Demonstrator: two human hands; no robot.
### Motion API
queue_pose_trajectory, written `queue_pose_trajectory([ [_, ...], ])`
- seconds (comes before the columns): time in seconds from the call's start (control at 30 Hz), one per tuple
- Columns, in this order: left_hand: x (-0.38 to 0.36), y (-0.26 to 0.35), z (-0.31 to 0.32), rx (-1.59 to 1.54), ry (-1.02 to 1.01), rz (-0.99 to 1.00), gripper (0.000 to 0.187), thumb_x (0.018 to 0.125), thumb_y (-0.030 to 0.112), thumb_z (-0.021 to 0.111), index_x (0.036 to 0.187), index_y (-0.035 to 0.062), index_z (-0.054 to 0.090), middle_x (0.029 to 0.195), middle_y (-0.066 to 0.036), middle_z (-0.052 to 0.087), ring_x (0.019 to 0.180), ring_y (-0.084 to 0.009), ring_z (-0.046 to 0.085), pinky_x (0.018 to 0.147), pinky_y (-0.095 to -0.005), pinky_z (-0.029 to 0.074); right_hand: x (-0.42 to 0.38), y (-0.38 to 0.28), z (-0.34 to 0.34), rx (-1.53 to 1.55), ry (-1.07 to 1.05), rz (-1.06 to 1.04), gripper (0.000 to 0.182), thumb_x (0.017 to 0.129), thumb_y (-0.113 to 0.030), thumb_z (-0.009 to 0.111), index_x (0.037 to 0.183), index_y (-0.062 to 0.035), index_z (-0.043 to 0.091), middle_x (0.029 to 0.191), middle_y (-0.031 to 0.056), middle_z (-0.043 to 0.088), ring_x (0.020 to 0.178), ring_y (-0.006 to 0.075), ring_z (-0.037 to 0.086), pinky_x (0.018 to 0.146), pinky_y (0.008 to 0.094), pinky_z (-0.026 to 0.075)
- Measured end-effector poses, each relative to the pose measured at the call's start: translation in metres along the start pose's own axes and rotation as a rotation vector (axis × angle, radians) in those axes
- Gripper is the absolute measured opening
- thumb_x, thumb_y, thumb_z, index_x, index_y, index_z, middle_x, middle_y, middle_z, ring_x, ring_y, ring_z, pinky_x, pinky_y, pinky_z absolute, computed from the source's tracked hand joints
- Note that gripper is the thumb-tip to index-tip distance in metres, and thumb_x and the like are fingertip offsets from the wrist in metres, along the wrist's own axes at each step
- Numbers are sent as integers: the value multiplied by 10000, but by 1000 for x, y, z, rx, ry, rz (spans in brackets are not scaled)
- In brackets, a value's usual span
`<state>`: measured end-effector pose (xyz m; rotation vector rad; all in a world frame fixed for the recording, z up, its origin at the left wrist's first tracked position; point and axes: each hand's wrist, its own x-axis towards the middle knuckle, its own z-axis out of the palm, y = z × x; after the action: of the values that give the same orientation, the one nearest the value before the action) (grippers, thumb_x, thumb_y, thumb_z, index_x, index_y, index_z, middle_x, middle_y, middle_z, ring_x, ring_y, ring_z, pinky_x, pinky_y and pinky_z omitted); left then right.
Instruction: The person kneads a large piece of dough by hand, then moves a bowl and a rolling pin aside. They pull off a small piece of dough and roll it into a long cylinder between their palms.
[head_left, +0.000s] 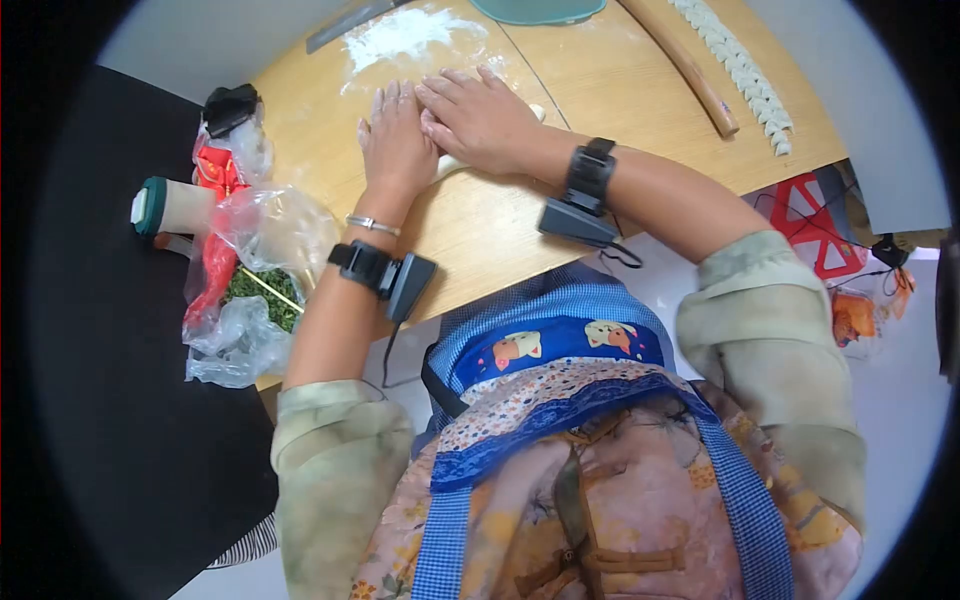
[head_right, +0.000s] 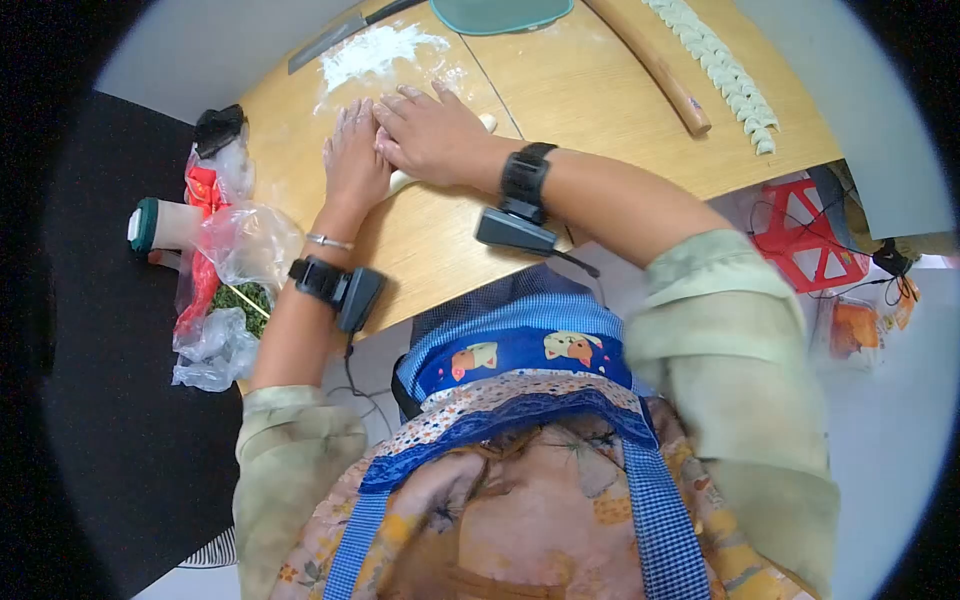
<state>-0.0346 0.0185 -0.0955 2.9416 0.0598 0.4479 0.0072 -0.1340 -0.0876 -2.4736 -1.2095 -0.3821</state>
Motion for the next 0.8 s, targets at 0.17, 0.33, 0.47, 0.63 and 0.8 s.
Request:
queue_pose_trajectory([
  [0.17,-58,16,-22,22,76,196,517,1001,267,415,1464,47,352,1522,-199,334,1429,-387,269,1117,-598,227,-56,1,-22,-73,4,-221,612,991,-437,383,1441,-23,389,1448,226,425,1390,370,342,1133,577,227],
  [0.33,-103,25,-48,-7,-127,216,528,996,251,424,1476,51,333,1533,-194,310,1436,-395,242,1133,-588,194,-89,-2,-44,-96,-147,-273,675,984,-483,387,1476,-25,330,1481,260,360,1405,403,301,1147,575,190],
  [0.47,-79,15,-39,-80,-183,118,524,1018,314,386,1480,70,349,1535,-197,310,1441,-399,229,1137,-587,180,-69,-2,-35,-100,-187,-205,688,983,-501,380,1462,-9,347,1482,262,358,1407,404,300,1144,581,193],
  [0.63,-22,-8,-14,32,-72,-20,500,1021,352,380,1430,67,418,1492,-205,375,1405,-402,297,1111,-585,240,-25,20,-18,-53,-118,-134,630,970,-465,436,1382,10,445,1446,251,411,1376,389,351,1115,571,258],
  [0.8,-32,-16,-27,-28,8,183,402,984,295,482,1296,46,528,1377,-208,495,1286,-393,446,1056,-503,357,-34,44,-38,181,-139,-294,267,862,-165,621,1076,-14,566,1193,176,576,1125,338,531,945,429,436],
])
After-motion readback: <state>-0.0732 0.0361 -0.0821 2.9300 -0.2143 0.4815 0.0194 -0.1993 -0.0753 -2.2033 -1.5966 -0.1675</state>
